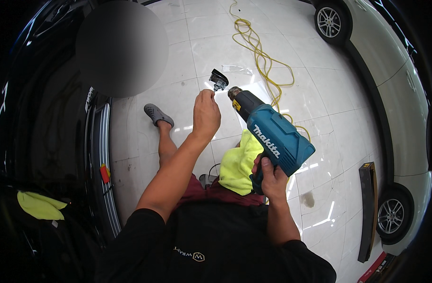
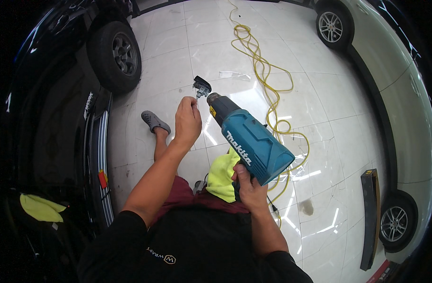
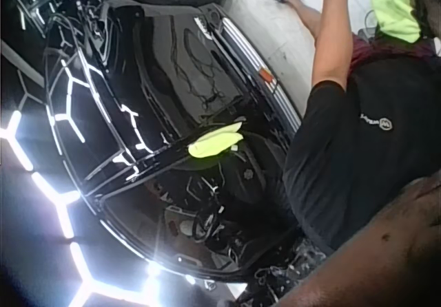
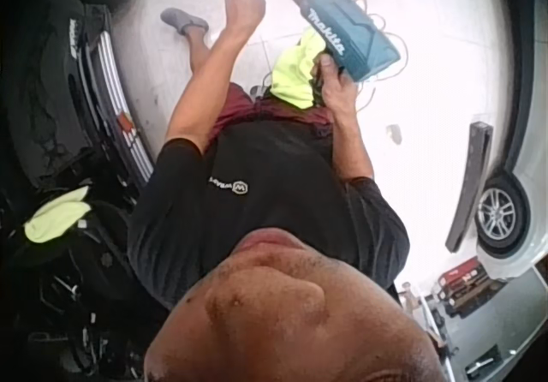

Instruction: The person cleans a black car key fob using a yellow microfiber cloth and a heat gun. They wipe the fob, apply heat, and repeat the wiping process multiple times before placing the fob on the car's door sill.

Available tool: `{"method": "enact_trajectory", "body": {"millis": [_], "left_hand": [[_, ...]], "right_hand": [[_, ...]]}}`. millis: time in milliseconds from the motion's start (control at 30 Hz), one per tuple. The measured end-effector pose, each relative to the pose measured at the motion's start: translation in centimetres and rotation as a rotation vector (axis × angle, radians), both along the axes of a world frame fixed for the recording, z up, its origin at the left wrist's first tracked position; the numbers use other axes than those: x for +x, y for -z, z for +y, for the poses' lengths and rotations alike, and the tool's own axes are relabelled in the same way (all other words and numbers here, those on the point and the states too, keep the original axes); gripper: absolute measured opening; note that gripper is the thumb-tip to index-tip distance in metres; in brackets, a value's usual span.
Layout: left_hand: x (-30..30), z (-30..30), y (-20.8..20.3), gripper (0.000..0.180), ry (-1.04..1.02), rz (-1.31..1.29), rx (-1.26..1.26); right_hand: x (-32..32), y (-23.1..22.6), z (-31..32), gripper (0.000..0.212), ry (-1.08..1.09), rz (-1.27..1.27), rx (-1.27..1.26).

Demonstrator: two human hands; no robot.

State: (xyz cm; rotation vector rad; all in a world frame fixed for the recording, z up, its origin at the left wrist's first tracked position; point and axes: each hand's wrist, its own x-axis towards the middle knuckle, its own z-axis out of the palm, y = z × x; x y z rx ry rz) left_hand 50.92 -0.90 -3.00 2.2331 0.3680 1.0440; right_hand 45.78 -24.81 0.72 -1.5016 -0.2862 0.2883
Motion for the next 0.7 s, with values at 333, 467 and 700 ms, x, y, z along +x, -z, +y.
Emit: {"method": "enact_trajectory", "body": {"millis": [333, 467, 700], "left_hand": [[-0.1, 0.09, 0.01, 0.018, -0.017, -0.019, 0.052], [-0.29, 0.17, -0.09, 0.018, -0.014, -0.063, 0.074], [-0.44, 0.16, 0.07, 0.02, 0.005, -0.163, 0.028]], "right_hand": [[0.16, 0.7, -0.45, 0.025, -0.045, -0.009, -0.021], [-0.05, 0.56, -0.28, 0.023, -0.022, 0.012, 0.009], [-0.3, 0.58, -0.53, 0.021, -0.082, -0.01, 0.09]]}}
